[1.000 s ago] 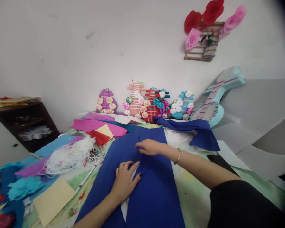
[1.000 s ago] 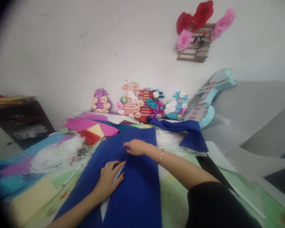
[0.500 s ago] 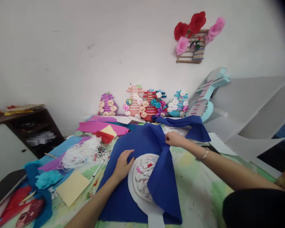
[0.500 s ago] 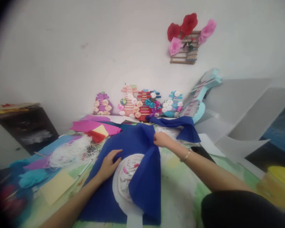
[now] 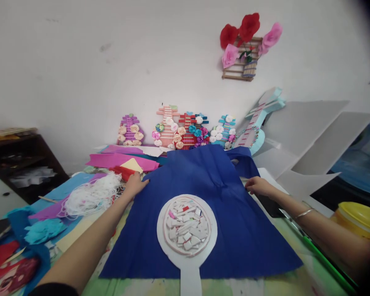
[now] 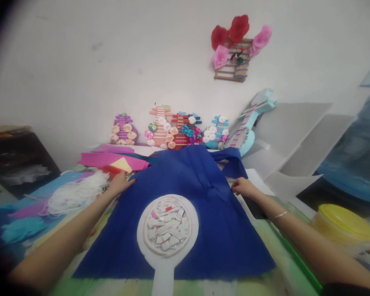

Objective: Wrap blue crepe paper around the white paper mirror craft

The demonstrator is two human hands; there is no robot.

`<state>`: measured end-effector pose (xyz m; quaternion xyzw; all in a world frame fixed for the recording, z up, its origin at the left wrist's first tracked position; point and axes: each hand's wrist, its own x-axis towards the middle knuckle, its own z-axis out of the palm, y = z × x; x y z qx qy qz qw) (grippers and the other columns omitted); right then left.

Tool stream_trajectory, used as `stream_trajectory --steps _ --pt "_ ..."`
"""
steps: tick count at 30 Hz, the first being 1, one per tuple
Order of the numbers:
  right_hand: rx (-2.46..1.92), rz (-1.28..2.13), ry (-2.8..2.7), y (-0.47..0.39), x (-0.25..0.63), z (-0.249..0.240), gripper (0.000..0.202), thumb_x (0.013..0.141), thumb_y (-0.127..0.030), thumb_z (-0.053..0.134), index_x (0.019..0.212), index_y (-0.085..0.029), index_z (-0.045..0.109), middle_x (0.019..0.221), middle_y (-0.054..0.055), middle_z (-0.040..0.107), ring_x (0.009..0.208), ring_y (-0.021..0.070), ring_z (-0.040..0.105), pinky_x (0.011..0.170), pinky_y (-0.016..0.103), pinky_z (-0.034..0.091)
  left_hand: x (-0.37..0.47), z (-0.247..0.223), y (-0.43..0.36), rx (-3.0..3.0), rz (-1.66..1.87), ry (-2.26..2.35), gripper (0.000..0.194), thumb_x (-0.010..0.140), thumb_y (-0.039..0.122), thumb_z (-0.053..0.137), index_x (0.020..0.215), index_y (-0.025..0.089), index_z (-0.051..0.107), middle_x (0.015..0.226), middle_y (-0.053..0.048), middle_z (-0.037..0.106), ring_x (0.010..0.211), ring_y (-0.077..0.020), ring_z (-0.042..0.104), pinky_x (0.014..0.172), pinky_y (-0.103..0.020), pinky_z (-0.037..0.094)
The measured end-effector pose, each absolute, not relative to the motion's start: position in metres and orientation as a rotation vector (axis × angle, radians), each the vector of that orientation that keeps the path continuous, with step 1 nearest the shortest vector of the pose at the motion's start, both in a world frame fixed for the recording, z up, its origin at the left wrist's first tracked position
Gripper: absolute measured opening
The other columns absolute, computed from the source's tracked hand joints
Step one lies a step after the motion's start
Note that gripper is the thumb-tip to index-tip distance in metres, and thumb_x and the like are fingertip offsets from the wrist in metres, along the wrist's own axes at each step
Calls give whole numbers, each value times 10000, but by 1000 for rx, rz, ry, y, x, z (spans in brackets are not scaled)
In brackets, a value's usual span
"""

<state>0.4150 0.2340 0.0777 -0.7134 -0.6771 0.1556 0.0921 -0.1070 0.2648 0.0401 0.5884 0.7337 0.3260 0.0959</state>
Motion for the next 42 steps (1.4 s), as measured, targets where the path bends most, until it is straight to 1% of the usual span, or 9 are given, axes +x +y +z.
stream_trajectory --steps 6,9,12,16,26,31,37,40,42 --pt "-1910 178 -1997 244 392 69 532 767 -397 622 1224 -150 511 1179 141 611 1005 247 610 841 319 454 -115 40 283 1487 975 2047 538 526 338 741 980 121 550 878 -111 663 896 -316 634 713 -339 471" --pt "-1700 -46 -2122 244 364 70 706 726 -465 661 1302 -131 428 1276 173 528 1155 298 513 922 372 421 -110 39 283 1449 1046 1870 623 539 304 733 1094 112 522 823 -74 661 773 -245 655 658 -314 495" --pt "-1704 -140 -2159 249 339 73 591 777 -405 620 1271 -124 458 1226 169 565 1139 284 522 927 359 415 -104 42 281 1454 1098 1670 734 528 287 744 1201 134 495 804 -50 661 704 -203 651 631 -311 517" --pt "-1893 -117 -2044 269 333 75 275 845 -293 492 1025 -131 622 958 160 673 938 279 627 820 358 449 -101 53 277 1513 1104 1451 663 502 277 744 1136 146 598 970 -77 678 849 -216 649 726 -318 531" --pt "-2170 -7 -1763 294 381 57 228 757 -272 544 847 -135 703 826 140 698 837 264 658 692 296 463 -120 54 291 1549 1175 1528 581 436 301 787 989 146 702 1005 -79 697 940 -260 622 823 -345 504" --pt "-2176 -36 -1678 296 391 58 300 750 -243 557 1002 -124 668 899 139 683 854 254 638 714 304 455 -127 42 307 1544 1218 1679 464 491 362 762 884 121 708 833 -74 708 816 -236 641 761 -332 508" --pt "-1840 -182 -1904 279 357 72 407 819 -122 447 1214 -104 541 1210 191 544 1115 291 477 921 401 366 -123 47 316 1709 1227 1826 445 581 247 666 1003 108 663 985 -116 668 917 -267 611 820 -373 481" --pt "-1471 -31 -2303 264 316 64 307 816 -110 487 1056 -197 656 1074 99 612 1035 220 507 926 331 372 -98 51 312 1924 1142 1761 348 654 238 600 975 126 677 1011 -110 646 997 -265 561 895 -376 431" --pt "-1191 164 -2512 259 287 52 343 811 -62 466 1043 -207 673 1032 82 614 975 191 521 896 311 385 -70 47 304 2089 965 1597 247 678 268 598 867 154 710 888 -72 660 884 -226 584 830 -326 455"
